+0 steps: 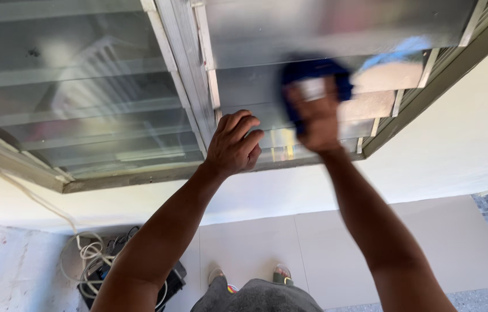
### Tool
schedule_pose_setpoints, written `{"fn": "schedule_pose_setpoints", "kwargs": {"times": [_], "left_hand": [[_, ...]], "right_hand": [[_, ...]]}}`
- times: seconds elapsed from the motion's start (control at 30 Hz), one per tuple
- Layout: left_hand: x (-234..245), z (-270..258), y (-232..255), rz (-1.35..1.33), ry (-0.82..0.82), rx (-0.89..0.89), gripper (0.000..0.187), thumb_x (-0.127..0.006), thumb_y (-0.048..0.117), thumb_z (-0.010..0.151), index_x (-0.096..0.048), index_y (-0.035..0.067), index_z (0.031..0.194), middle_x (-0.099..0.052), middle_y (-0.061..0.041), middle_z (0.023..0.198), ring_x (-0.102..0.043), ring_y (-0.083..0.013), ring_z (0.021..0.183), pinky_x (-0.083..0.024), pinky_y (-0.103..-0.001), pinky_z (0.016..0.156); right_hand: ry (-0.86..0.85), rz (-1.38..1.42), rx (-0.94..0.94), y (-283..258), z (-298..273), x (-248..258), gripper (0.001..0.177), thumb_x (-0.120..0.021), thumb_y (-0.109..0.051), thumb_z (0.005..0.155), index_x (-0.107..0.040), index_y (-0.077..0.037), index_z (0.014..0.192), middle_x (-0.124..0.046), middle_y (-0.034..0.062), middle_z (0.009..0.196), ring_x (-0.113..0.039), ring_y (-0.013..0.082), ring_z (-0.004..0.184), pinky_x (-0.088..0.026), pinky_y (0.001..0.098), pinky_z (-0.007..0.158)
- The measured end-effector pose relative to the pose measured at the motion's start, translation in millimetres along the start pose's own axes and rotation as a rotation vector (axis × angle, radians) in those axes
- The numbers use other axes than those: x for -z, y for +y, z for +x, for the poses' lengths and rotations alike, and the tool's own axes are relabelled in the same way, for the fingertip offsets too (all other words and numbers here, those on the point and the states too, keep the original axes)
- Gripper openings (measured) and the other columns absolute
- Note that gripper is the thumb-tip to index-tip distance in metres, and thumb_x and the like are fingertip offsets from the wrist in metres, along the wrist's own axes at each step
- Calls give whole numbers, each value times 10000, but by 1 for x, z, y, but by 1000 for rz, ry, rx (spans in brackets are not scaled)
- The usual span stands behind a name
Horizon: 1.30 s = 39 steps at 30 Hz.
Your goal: The person cleans the glass slats of a jalousie window by hand using a dark blue cloth, wiping both sides of the glass panes.
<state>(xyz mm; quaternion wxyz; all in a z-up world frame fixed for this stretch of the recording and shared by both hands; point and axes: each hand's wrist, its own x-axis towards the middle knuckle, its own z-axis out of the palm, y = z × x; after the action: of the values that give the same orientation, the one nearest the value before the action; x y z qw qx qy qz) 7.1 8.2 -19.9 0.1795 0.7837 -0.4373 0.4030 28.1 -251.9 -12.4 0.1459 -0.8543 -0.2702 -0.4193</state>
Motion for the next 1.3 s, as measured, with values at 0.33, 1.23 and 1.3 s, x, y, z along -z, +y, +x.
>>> {"fn": "schedule_pose_setpoints", "kwargs": {"times": [0.33,1.23,1.3], "left_hand": [[-5,-18,0,104,-118,178,440,-680,53,782,-660,-19,1215,-535,-198,1406,-463,-362,1390,-430,-532,1119],[22,-19,-10,-80,124,146,147,-666,-16,810,-665,79,922,-655,-87,1090,-613,-298,1175,-504,-449,990],[29,-15,-10,-104,157,169,125,-674,2,794,-665,79,891,-667,-80,1060,-619,-285,1092,-501,-442,930]], "right_hand": [[755,146,-381,110,-93,-61,722,-312,-609,1093,-302,-129,1632,-412,152,1665,-445,304,1517,-323,473,1208],[-146,-285,-301,-51,-54,-120,818,-543,-148,860,-325,-214,1645,-236,54,1741,-33,454,1620,29,638,1310],[-120,55,-115,-100,-33,-126,694,-599,-350,1015,-356,-69,1601,-213,257,1675,-58,481,1576,-21,681,1228]]}}
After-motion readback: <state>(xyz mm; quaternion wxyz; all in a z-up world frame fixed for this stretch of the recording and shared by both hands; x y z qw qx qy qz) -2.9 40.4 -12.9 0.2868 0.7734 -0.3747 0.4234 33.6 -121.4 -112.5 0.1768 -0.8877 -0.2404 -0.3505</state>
